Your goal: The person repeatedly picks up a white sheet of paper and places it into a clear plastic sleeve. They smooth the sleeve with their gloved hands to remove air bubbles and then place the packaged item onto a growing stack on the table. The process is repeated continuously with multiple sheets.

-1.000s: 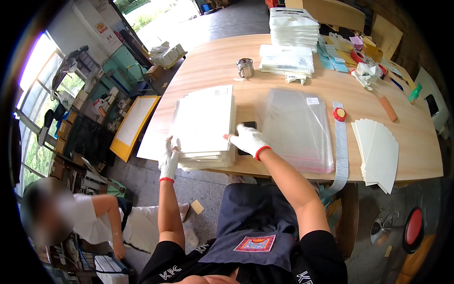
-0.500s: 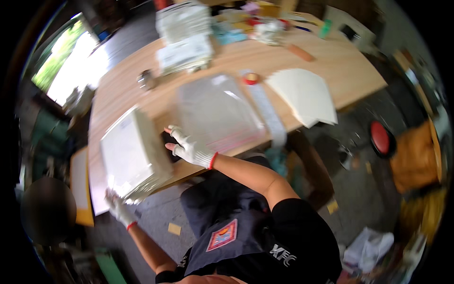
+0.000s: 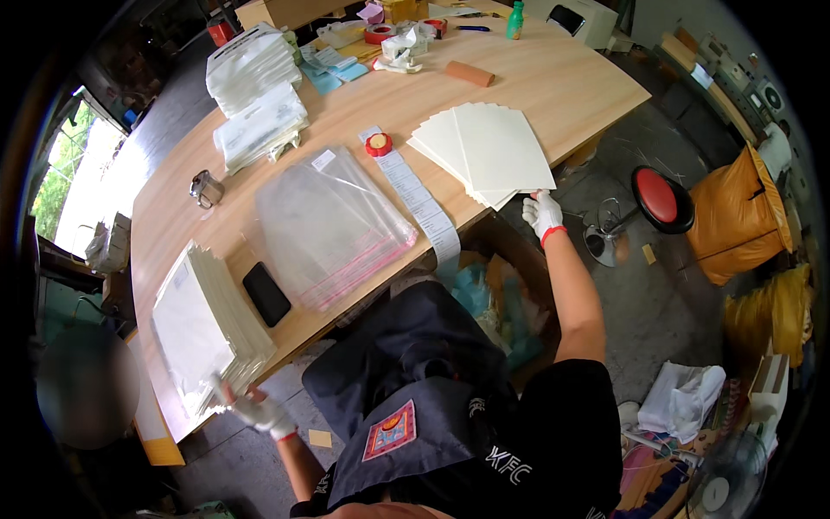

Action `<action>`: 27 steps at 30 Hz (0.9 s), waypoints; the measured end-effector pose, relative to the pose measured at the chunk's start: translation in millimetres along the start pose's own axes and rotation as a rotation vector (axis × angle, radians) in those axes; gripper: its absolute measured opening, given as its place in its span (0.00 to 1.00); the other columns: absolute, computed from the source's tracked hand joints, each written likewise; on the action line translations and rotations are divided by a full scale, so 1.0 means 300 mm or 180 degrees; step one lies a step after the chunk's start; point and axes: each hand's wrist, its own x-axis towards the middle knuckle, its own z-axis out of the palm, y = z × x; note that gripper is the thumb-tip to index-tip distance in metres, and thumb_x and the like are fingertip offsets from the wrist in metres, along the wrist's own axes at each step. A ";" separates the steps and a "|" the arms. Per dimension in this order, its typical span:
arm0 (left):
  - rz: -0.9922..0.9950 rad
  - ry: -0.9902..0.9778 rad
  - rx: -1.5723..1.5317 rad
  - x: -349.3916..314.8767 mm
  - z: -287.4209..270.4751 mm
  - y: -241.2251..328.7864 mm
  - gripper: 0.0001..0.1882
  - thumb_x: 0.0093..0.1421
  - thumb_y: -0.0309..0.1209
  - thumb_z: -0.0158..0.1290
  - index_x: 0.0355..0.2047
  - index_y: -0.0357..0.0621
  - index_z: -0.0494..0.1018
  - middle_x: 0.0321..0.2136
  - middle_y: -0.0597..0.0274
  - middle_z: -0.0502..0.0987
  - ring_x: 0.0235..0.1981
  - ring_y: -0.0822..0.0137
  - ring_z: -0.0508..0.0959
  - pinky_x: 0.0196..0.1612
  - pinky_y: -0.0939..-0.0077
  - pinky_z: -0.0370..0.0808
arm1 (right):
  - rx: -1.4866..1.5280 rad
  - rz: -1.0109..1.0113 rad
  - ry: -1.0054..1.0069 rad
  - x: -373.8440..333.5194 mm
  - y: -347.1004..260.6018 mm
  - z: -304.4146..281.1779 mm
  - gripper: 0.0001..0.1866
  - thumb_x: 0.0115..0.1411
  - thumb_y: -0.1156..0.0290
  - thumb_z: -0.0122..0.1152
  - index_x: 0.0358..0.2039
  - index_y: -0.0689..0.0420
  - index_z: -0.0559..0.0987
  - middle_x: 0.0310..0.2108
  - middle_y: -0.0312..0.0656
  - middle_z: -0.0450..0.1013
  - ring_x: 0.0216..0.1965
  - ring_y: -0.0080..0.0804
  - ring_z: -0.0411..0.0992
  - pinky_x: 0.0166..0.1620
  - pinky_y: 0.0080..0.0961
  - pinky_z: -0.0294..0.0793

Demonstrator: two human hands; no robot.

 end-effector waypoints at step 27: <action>-0.0378 -0.3990 0.1680 0.179 0.716 0.109 0.20 0.50 0.44 0.52 0.41 0.50 0.70 0.41 0.58 0.72 0.42 0.56 0.74 0.38 0.60 0.74 | -0.0161 -0.1460 -0.1128 -0.258 -0.183 0.081 0.11 0.58 0.73 0.49 0.42 0.57 0.68 0.18 0.37 0.68 0.10 0.23 0.63 0.10 0.19 0.58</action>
